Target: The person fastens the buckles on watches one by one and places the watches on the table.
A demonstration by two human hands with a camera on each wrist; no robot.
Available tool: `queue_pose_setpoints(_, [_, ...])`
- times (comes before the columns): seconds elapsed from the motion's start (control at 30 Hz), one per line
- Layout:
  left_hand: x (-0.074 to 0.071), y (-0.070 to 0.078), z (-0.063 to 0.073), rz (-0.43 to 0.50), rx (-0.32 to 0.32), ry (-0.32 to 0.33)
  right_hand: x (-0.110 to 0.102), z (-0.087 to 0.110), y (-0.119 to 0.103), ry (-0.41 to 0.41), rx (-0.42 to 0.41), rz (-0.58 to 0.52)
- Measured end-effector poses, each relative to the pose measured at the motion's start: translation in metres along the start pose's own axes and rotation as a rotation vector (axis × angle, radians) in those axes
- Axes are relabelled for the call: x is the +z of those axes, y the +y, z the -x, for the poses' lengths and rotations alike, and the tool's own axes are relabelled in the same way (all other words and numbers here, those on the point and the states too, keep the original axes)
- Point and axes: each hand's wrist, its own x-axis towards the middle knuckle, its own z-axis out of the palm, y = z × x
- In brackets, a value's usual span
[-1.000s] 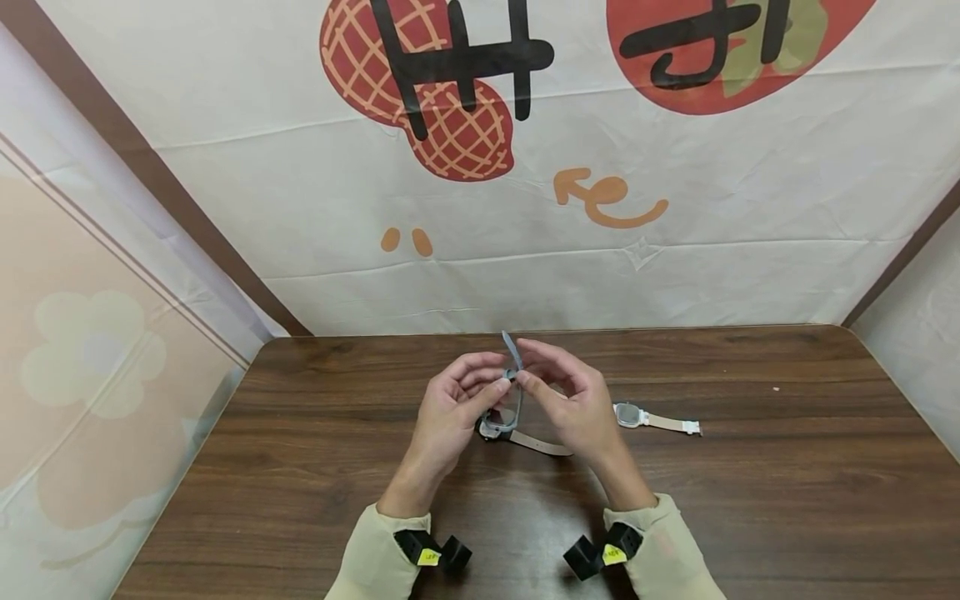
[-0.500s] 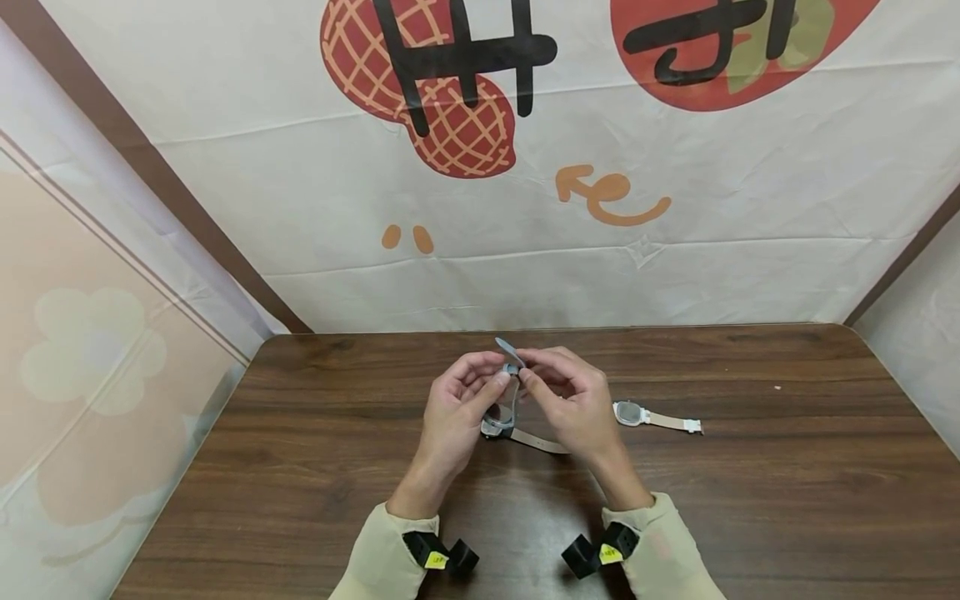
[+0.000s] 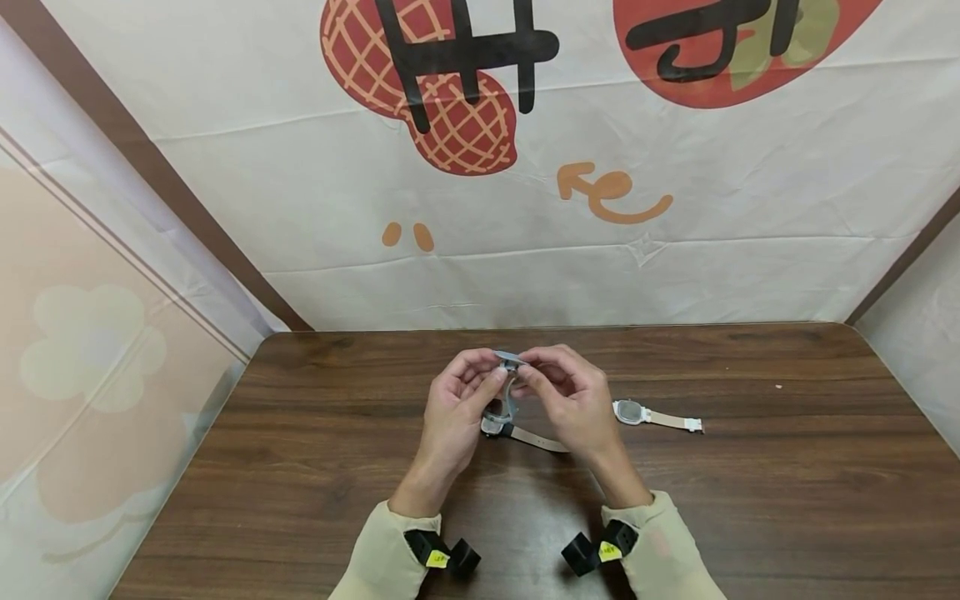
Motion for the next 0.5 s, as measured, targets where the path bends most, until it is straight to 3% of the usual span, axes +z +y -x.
queue_pose_setpoints(0.5, [0.0009,-0.0001,0.0014,0.040,0.014,-0.010,-0.0010,-0.0007,0.0002,-0.003,0.015,-0.063])
